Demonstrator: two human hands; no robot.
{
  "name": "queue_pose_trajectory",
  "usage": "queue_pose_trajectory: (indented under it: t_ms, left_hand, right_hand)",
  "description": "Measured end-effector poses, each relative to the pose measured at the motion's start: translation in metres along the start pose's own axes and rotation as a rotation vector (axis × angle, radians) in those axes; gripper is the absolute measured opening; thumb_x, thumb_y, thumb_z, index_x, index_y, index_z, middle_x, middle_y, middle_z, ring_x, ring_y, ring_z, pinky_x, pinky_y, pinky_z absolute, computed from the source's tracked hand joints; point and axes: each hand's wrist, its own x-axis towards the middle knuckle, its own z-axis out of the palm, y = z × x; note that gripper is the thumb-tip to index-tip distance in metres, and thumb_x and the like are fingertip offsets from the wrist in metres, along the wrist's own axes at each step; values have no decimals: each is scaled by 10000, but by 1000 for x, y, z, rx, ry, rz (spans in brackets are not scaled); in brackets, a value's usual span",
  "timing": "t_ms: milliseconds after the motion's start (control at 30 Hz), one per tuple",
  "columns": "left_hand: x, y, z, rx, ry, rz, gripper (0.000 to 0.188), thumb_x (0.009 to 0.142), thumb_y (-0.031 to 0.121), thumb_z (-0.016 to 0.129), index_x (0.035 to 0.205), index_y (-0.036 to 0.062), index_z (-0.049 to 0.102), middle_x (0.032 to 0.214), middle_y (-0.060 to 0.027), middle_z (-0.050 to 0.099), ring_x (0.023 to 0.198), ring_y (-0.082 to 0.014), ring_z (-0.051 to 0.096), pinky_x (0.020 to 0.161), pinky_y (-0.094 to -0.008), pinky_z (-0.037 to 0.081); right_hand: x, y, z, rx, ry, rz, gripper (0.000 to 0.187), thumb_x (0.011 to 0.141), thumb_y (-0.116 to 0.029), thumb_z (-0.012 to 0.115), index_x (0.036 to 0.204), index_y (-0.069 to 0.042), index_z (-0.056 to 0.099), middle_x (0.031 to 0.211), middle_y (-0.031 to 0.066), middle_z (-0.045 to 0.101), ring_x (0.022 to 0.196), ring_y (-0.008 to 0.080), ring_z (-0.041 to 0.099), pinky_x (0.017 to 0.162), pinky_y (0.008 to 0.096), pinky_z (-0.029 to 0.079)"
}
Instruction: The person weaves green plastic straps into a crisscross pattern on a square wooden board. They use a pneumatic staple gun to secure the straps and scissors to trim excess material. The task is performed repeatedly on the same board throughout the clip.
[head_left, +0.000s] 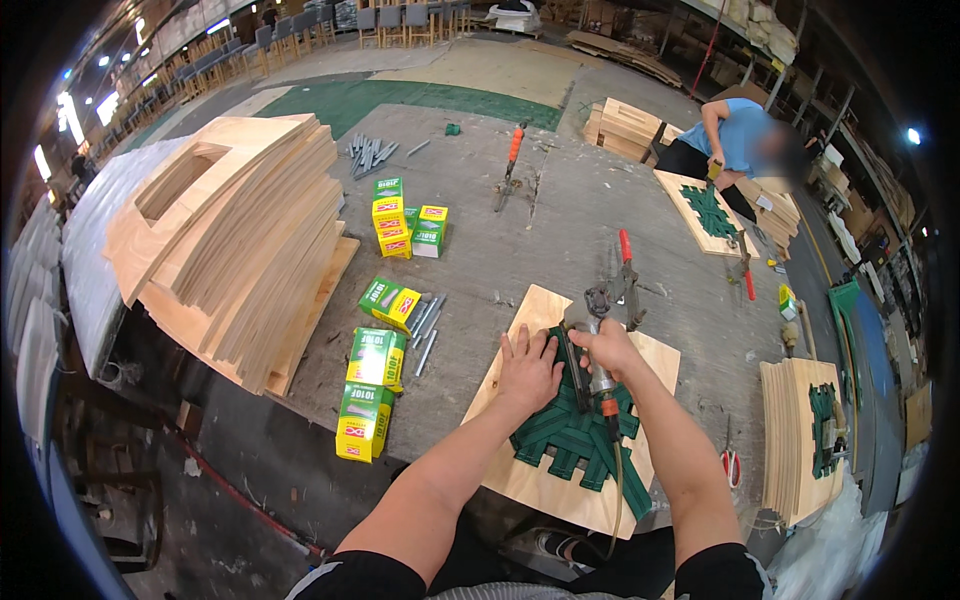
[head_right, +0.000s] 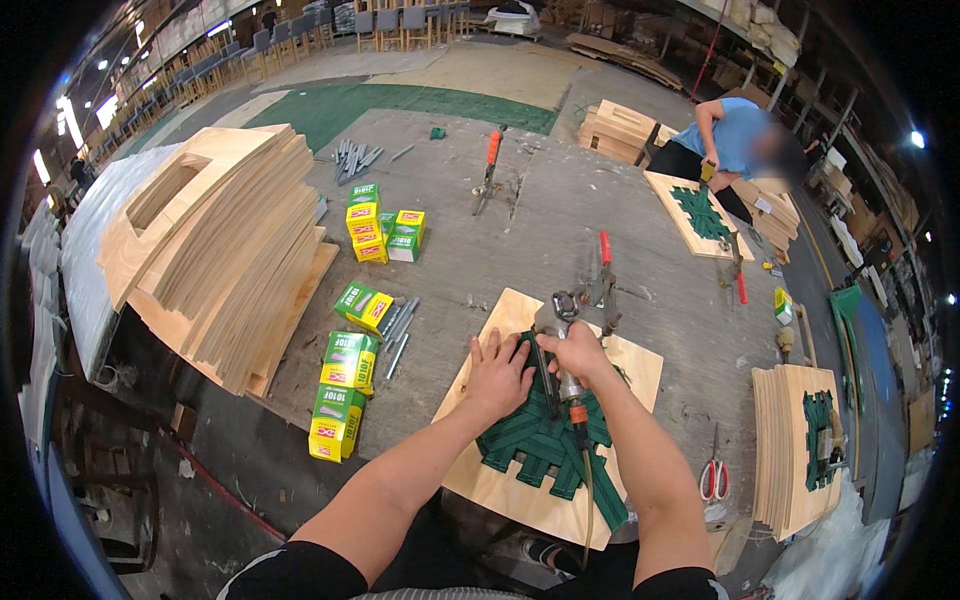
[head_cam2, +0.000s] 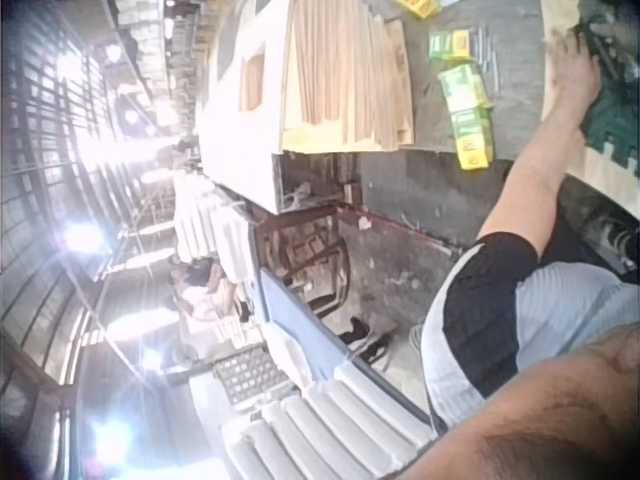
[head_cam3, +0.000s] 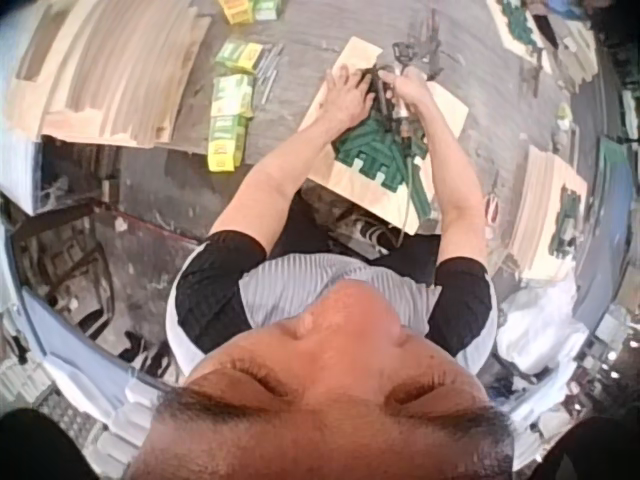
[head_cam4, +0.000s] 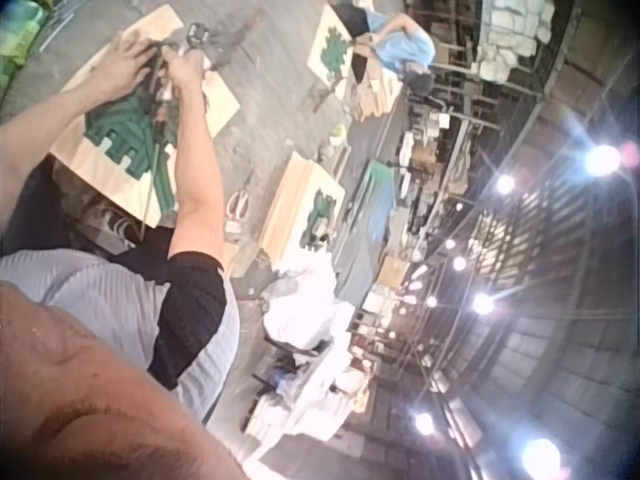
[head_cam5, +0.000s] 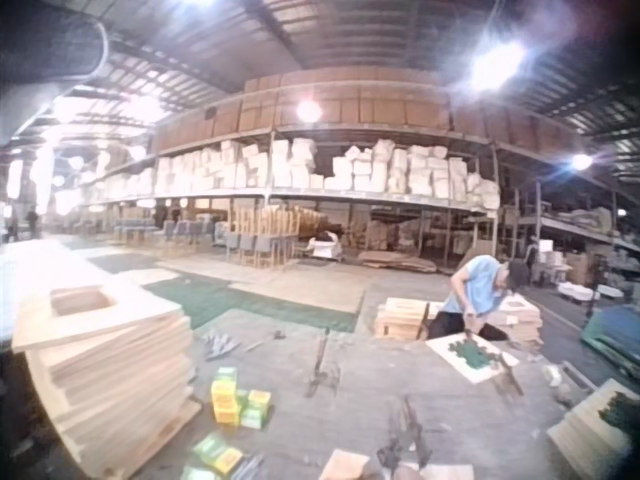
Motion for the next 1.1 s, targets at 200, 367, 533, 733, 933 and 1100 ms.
queue_pose_trajectory:
  t_ms: [200,367,533,733,933,1100]
  left_hand:
    - [0,-1,1,-18,7,0,531,1021,382,552,1457,78,560,1511,-135,484,1478,-440,348,1196,-699,205]
    - [-1,1,2,-58,34,15,479,1030,348,542,1414,67,597,1485,-132,510,1460,-423,377,1195,-688,219]
    - [-1,-7,2,-100,80,3,415,1023,297,556,1347,54,647,1439,-132,555,1431,-403,415,1186,-678,244]
    - [3,-6,3,-87,81,-3,396,999,258,582,1340,74,662,1442,-116,562,1430,-394,423,1185,-671,255]
    - [-1,-3,3,-73,72,2,394,999,261,581,1346,97,668,1472,-87,551,1450,-388,407,1196,-660,249]
    - [0,-3,4,-100,80,1,395,1007,290,573,1347,112,669,1494,-88,539,1444,-396,413,1199,-656,249]
  right_hand:
    - [9,4,2,-41,-22,-8,240,924,-133,729,1090,16,640,813,51,648,506,132,582,434,315,451]
    - [12,9,2,-83,-50,-16,245,926,-110,720,1105,-7,588,781,36,620,486,123,547,423,315,438]
    - [6,2,10,-71,-39,-38,161,932,-82,702,1044,3,624,764,20,613,505,106,538,426,304,418]
    - [7,2,6,-33,-80,-32,226,928,-101,718,1094,-2,602,816,35,621,499,125,546,429,310,432]
    - [-9,-3,-18,121,7,-64,233,943,-131,721,1099,5,615,860,57,638,508,141,555,436,315,443]
    - [-54,3,-34,324,19,-49,335,968,-200,721,1202,-3,582,1017,94,673,531,156,569,460,320,476]
